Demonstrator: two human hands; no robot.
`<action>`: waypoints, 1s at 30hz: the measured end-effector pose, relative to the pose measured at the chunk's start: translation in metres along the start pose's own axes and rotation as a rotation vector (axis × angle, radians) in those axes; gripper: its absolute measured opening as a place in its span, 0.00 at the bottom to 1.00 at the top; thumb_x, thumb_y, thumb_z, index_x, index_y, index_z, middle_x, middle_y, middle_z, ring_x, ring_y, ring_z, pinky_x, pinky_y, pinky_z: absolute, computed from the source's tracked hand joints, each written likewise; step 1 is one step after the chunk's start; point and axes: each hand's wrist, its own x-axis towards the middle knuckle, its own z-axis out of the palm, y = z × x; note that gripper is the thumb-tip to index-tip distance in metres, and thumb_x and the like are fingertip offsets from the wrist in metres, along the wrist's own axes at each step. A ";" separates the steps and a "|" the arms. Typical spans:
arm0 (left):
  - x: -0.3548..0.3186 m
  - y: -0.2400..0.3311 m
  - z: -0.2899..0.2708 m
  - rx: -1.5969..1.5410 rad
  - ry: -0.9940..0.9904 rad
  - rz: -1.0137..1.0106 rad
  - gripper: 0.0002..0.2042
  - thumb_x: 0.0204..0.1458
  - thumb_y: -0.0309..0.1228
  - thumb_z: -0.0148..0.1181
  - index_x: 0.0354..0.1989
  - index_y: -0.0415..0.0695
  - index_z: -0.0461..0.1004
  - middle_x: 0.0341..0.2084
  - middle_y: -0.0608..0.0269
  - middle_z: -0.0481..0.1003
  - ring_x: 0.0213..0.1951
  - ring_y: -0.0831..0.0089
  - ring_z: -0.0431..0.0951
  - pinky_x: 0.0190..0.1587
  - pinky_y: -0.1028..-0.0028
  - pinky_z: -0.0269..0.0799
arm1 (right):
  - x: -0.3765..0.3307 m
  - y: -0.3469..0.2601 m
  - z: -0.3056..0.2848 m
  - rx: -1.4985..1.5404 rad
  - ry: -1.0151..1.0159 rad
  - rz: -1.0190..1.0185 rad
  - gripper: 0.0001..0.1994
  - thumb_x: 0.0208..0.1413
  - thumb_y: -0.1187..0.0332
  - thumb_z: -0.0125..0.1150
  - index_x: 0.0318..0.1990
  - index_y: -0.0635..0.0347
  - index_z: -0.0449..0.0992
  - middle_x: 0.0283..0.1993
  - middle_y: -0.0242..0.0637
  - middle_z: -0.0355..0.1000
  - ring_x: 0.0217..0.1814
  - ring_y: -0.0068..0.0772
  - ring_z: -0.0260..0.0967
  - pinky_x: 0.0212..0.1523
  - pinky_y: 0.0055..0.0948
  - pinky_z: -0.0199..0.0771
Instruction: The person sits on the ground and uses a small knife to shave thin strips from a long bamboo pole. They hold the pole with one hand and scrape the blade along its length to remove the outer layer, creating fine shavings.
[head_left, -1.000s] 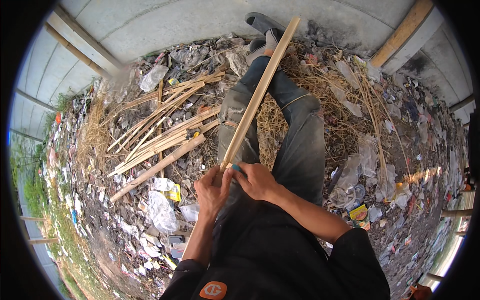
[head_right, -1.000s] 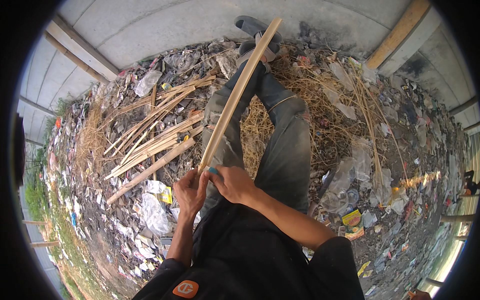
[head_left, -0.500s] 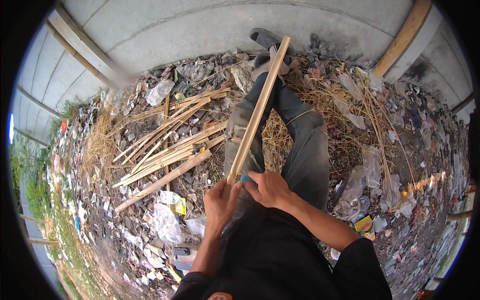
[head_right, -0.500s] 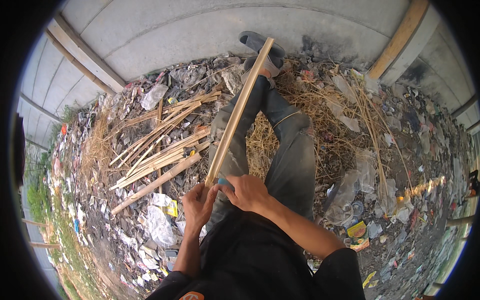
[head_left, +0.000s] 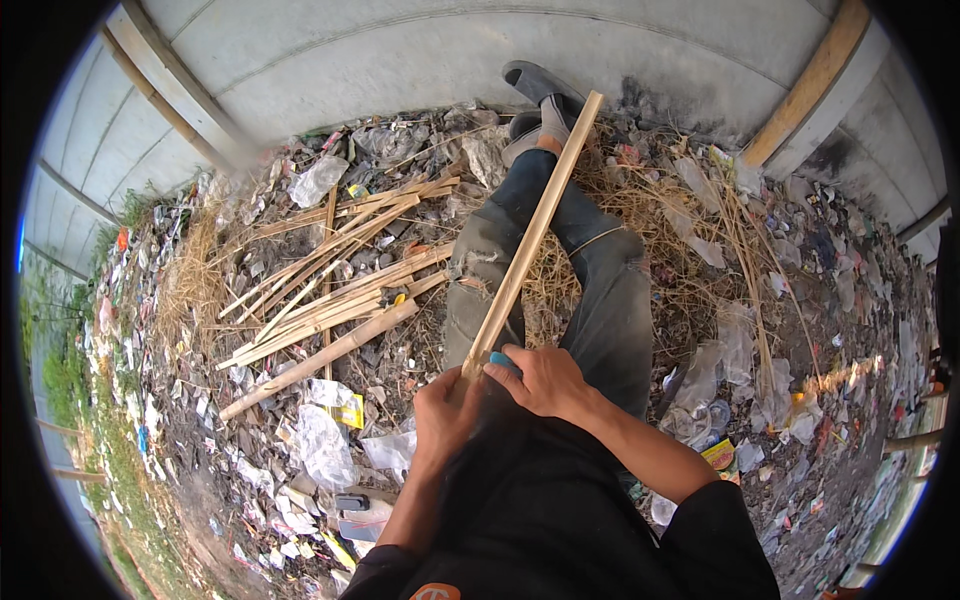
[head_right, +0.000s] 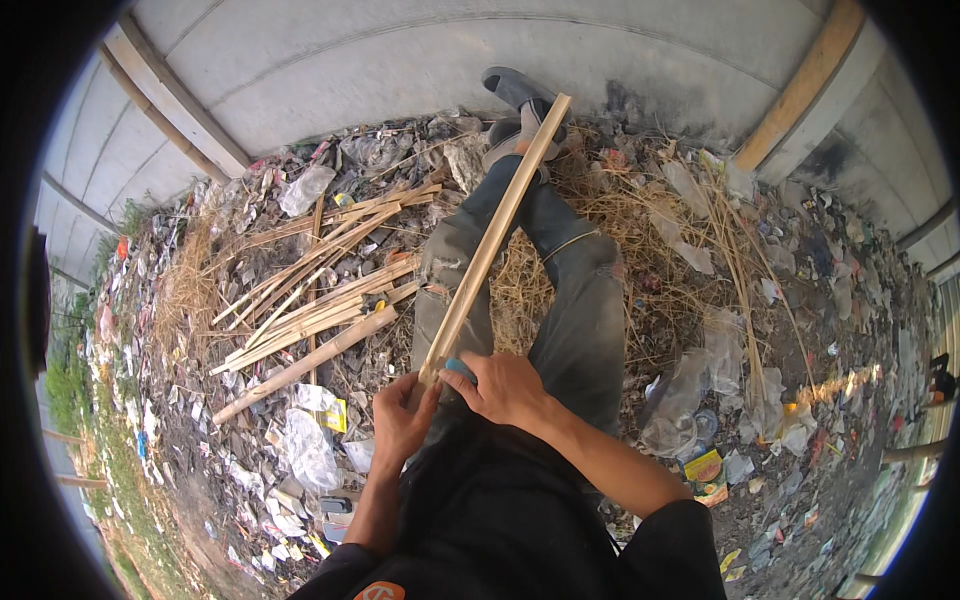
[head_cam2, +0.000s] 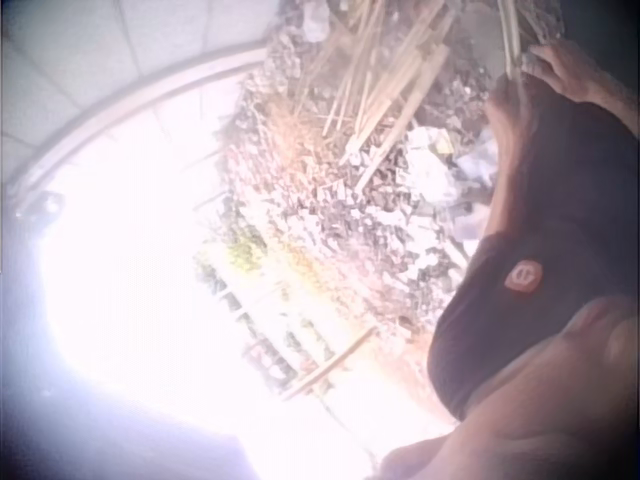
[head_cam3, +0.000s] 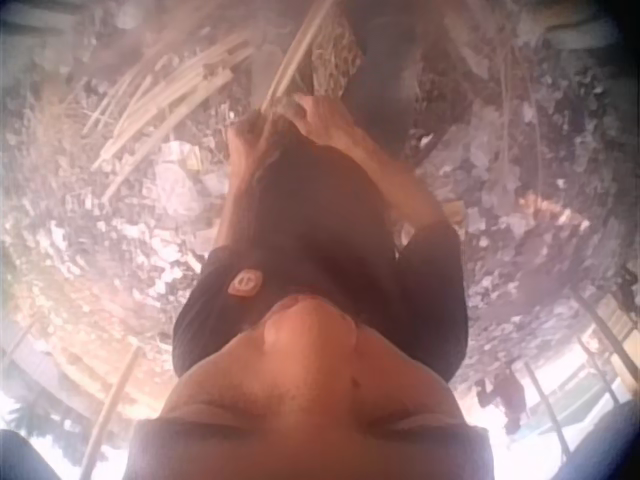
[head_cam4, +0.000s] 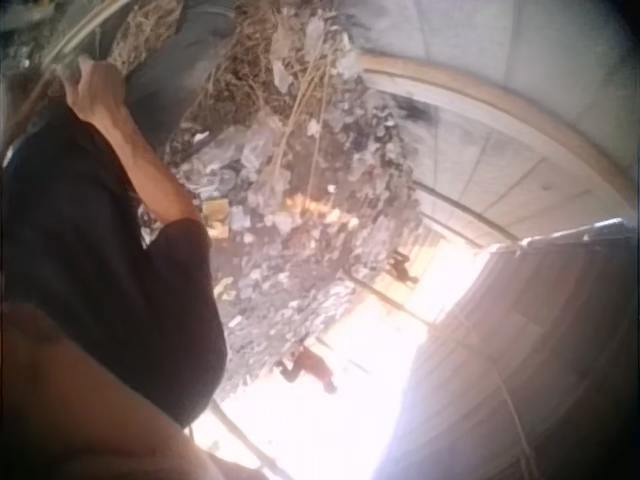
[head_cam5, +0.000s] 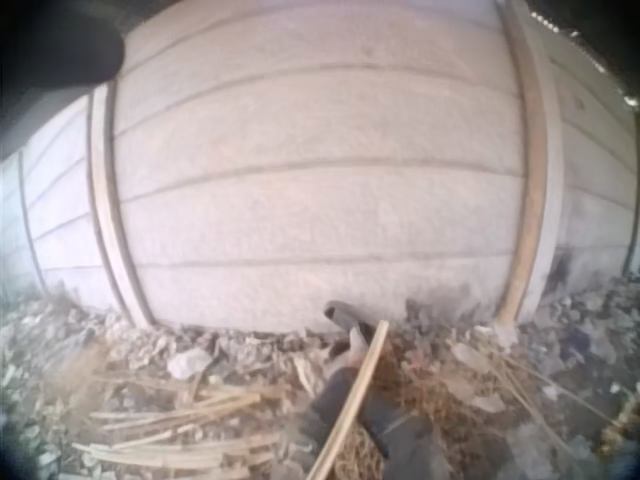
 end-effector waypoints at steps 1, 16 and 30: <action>-0.001 0.001 -0.005 0.052 -0.028 -0.010 0.17 0.61 0.37 0.69 0.44 0.32 0.82 0.22 0.67 0.79 0.26 0.84 0.74 0.29 0.75 0.69 | 0.007 0.011 0.000 0.048 0.081 0.072 0.30 0.72 0.41 0.47 0.37 0.62 0.78 0.27 0.56 0.77 0.34 0.63 0.78 0.36 0.55 0.76; -0.007 0.003 0.000 0.096 -0.074 0.034 0.19 0.60 0.36 0.68 0.53 0.34 0.79 0.34 0.40 0.83 0.38 0.47 0.86 0.42 0.58 0.79 | 0.001 0.005 -0.031 0.360 0.179 0.168 0.25 0.74 0.48 0.46 0.31 0.62 0.70 0.22 0.47 0.71 0.30 0.60 0.73 0.33 0.49 0.69; -0.010 0.013 -0.003 0.114 -0.051 0.106 0.15 0.59 0.29 0.63 0.52 0.34 0.79 0.34 0.34 0.81 0.41 0.41 0.84 0.44 0.55 0.79 | -0.013 -0.003 0.020 0.270 0.134 -0.131 0.24 0.73 0.51 0.51 0.36 0.67 0.74 0.23 0.59 0.73 0.30 0.70 0.73 0.33 0.58 0.73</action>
